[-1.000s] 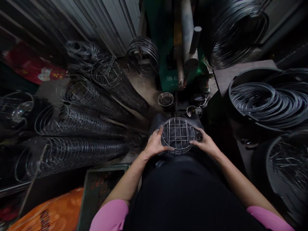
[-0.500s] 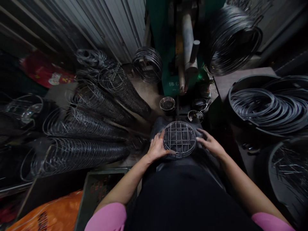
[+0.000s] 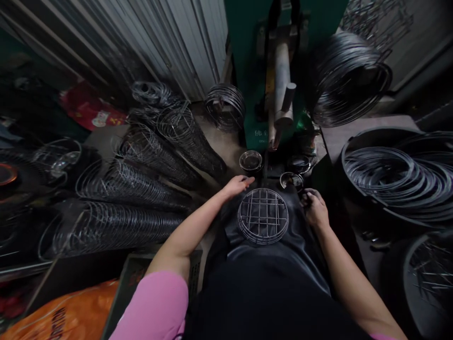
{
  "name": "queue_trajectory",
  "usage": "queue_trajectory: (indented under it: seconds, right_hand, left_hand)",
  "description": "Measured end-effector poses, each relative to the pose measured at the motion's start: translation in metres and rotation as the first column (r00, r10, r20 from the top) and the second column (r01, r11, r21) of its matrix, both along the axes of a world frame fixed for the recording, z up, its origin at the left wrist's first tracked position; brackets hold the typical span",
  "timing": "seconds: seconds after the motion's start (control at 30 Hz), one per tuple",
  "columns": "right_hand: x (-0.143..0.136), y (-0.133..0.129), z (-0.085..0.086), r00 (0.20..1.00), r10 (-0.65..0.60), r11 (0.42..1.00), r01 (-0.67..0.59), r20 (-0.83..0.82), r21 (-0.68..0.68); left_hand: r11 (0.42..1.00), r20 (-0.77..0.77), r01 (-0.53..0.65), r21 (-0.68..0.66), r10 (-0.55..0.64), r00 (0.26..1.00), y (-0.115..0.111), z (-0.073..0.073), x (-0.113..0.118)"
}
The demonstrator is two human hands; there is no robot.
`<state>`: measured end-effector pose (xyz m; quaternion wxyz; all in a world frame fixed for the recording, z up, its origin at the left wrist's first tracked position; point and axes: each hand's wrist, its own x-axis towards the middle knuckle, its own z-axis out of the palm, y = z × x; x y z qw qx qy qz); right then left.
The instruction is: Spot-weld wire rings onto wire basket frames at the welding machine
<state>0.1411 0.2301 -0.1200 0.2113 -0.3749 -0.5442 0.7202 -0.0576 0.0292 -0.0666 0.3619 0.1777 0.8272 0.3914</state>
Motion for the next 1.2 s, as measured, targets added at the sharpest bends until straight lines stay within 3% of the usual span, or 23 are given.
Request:
queue_trajectory:
  seconds: [0.1, 0.17, 0.23, 0.37, 0.53, 0.7, 0.87, 1.1, 1.2]
  right_hand:
    - [0.009, -0.008, 0.018, 0.976, 0.142, 0.987, -0.152, 0.165, 0.048]
    - [0.016, -0.018, 0.023, 0.938, 0.228, 0.966, -0.252, 0.26, 0.064]
    - [0.021, -0.028, 0.024, 0.909, 0.294, 0.938, -0.334, 0.297, 0.094]
    - [0.022, -0.04, 0.02, 0.874, 0.392, 0.875, -0.45, 0.285, 0.176]
    - [0.021, -0.048, 0.012, 0.912, 0.333, 0.896, -0.385, 0.239, 0.221]
    - [0.022, -0.052, 0.003, 0.936, 0.294, 0.925, -0.33, 0.194, 0.189]
    - [0.018, -0.053, 0.002, 0.943, 0.279, 0.944, -0.304, 0.181, 0.126]
    - [0.019, -0.055, 0.012, 0.939, 0.278, 0.934, -0.314, 0.203, 0.171]
    - [0.017, -0.044, 0.012, 0.962, 0.177, 0.977, -0.197, 0.208, 0.083]
  left_hand:
    - [0.998, -0.155, -0.032, 0.05, 0.04, 0.987, -0.019, 0.001, 0.025]
    - [0.99, -0.261, -0.126, 0.058, 0.137, 0.956, -0.041, 0.001, 0.046]
    - [0.98, -0.252, -0.2, 0.021, 0.199, 0.947, -0.06, -0.002, 0.064]
    - [0.985, -0.096, -0.161, 0.06, 0.166, 0.981, -0.075, -0.016, 0.086]
    - [0.969, 0.014, -0.17, 0.18, 0.171, 0.985, -0.069, -0.035, 0.091]
    - [0.95, 0.082, -0.152, 0.273, 0.134, 0.988, -0.072, -0.044, 0.091]
    - [0.952, 0.103, -0.123, 0.28, 0.098, 0.99, -0.074, -0.045, 0.088]
    - [0.941, 0.161, -0.191, 0.279, 0.15, 0.976, -0.074, -0.045, 0.09]
    - [0.958, 0.275, -0.22, 0.184, 0.164, 0.947, -0.077, -0.037, 0.075]
